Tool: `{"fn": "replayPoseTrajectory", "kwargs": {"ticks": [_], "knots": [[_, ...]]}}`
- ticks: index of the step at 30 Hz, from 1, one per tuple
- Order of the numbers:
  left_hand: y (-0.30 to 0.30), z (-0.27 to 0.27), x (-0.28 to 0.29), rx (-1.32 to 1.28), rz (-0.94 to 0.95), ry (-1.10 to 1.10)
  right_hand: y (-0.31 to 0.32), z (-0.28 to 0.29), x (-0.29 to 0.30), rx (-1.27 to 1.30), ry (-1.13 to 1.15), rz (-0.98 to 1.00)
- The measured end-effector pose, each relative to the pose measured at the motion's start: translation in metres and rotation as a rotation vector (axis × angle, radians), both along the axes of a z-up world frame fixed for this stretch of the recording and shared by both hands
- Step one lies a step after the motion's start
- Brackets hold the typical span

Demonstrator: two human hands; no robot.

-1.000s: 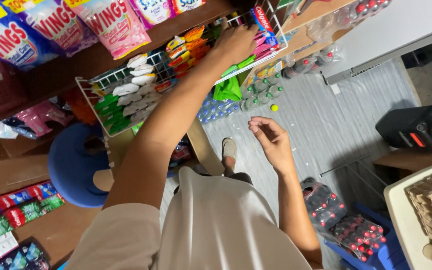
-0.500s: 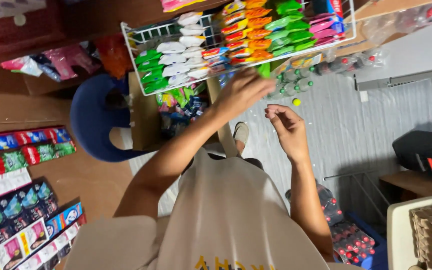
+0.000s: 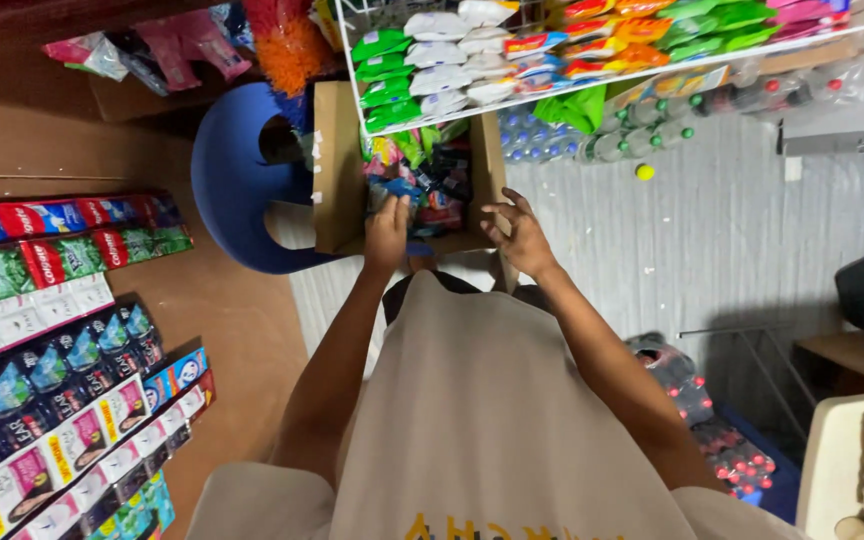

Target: Stocking and organizing various retail items such as soap and toothpaste from a box onto store shelves.

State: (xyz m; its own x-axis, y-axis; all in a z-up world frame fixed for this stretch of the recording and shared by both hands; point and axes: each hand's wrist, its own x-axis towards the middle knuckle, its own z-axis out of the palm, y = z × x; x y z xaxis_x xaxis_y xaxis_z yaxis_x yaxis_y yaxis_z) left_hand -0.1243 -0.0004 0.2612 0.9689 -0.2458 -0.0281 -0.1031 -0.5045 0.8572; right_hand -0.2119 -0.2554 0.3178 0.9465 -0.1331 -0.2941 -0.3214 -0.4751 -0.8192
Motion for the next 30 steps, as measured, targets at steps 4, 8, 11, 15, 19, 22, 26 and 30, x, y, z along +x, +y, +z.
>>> {"fn": "replayPoseTrajectory", "kwargs": {"ticks": [4, 8, 11, 15, 19, 22, 26, 30], "knots": [[0.044, -0.088, 0.015, 0.084, 0.103, 0.002, 0.024, -0.029, -0.001, -0.196, 0.098, 0.131], [0.062, -0.142, 0.036, 0.083, 0.081, -0.093, 0.042, -0.058, -0.020, -0.344, -0.009, 0.180], [0.069, -0.207, 0.047, 0.141, -0.009, -0.114, 0.057, -0.057, -0.025, -0.313, 0.126, 0.078], [0.067, -0.281, 0.059, 0.223, 0.055, 0.144, 0.069, -0.069, -0.040, -0.324, 0.128, 0.021], [0.049, -0.327, 0.082, -0.077, 0.226, 0.336, 0.073, -0.068, -0.042, -0.357, 0.139, -0.026], [0.038, -0.325, 0.083, -0.224, 0.333, 0.516, 0.077, -0.063, -0.045, -0.351, 0.108, -0.052], [0.027, -0.328, 0.097, -0.449, 0.319, 0.628, 0.078, -0.053, -0.042, -0.328, 0.150, -0.096], [0.018, -0.336, 0.104, -0.629, 0.338, 0.679, 0.078, -0.048, -0.041, -0.349, 0.092, -0.094]]}}
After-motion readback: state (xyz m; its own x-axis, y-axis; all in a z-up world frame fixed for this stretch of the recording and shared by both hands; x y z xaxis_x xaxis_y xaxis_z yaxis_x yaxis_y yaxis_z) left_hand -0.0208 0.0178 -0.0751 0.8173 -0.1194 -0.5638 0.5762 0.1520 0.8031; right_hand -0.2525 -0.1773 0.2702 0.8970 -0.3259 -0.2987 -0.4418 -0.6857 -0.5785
